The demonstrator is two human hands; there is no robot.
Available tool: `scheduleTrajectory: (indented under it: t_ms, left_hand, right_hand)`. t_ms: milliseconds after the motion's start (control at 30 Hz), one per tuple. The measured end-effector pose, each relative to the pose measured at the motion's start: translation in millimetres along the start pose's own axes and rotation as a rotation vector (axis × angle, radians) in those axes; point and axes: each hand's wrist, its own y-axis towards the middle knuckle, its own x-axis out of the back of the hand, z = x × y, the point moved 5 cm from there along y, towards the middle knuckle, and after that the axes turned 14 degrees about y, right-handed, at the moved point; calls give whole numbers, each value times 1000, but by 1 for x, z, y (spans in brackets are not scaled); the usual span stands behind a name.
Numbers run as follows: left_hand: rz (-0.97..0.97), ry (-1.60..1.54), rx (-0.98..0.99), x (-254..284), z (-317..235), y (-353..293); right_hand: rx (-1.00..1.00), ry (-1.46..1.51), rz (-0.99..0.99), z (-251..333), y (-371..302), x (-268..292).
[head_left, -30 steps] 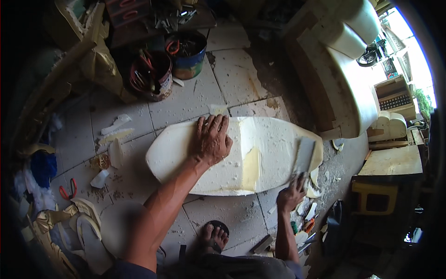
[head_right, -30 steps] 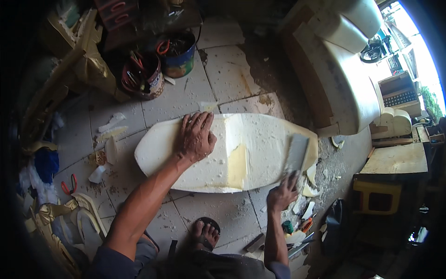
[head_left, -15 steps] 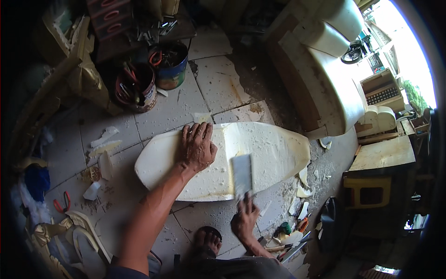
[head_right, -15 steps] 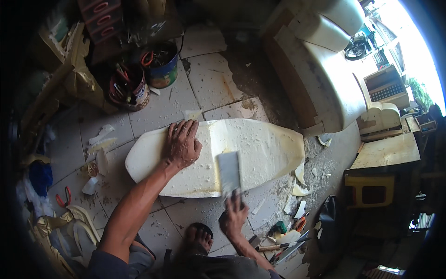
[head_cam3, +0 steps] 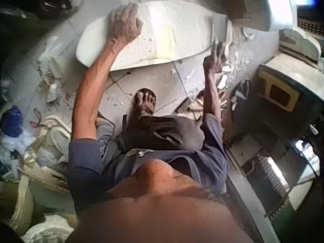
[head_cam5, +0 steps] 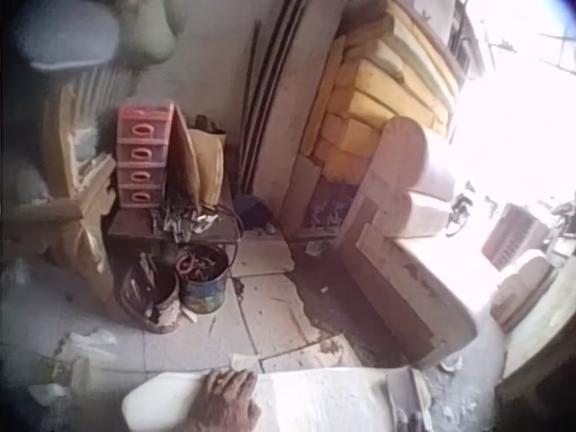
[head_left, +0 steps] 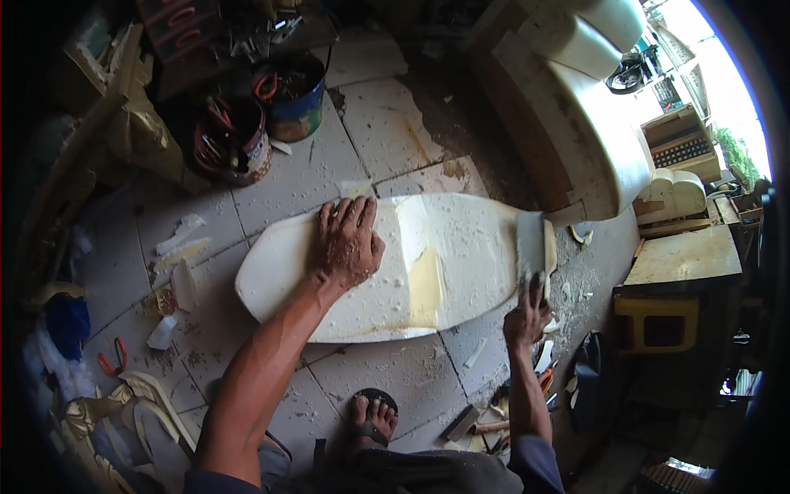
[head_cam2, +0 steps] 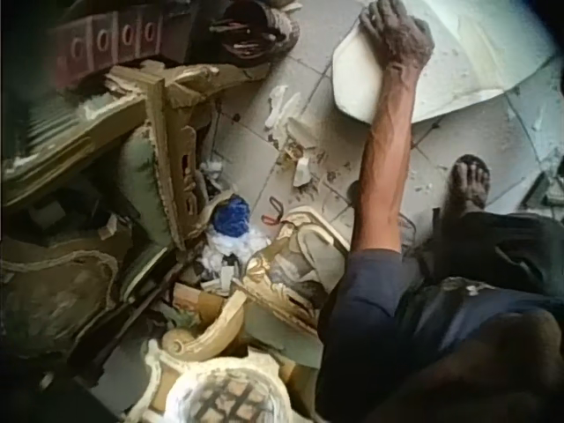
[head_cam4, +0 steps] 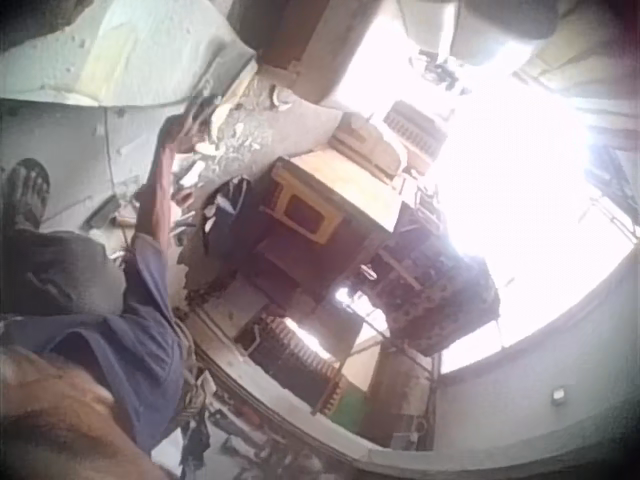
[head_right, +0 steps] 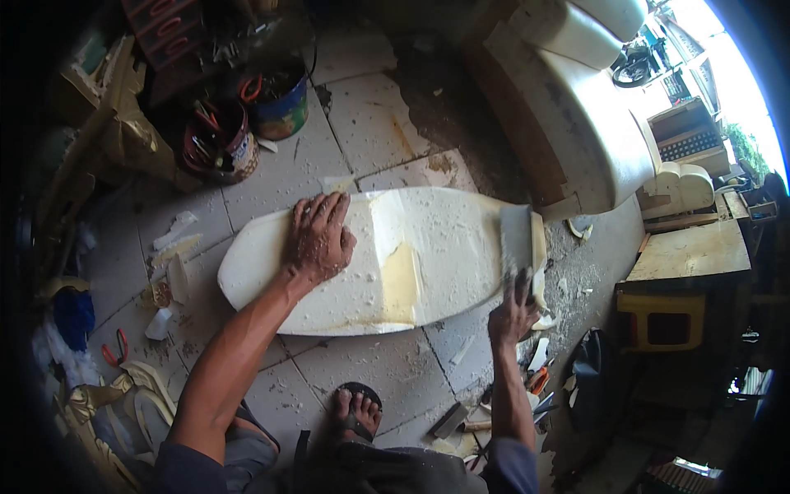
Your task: The person shapes a foam seat by cutting it with a long blade and then smoothing the surface with a tool.
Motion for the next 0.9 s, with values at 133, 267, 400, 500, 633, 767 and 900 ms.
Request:
scheduleTrajectory:
  t_ms: [133,267,400,500,633,767,900]
  left_hand:
    - [1,43,22,-7,6,0]
    - [-39,43,-19,-3,9,-5]
    - [33,40,-44,-4,-9,-14]
    - [-14,93,-40,1,12,-6]
    - [2,80,-125,10,14,-5]
    - [2,84,-136,0,7,-9]
    - [-6,96,-142,4,18,-3]
  right_hand:
    - [9,184,-30,85,-52,-22]
    - [115,-10,78,37,-31,-7]
    - [-172,-119,-155,3,26,-9]
    - [-19,213,-6,116,-54,-15]
    - [-26,-112,-18,-7,1,8]
    - [-104,-213,-71,2,2,-7]
    - [293,-85,-93,37,-21,9]
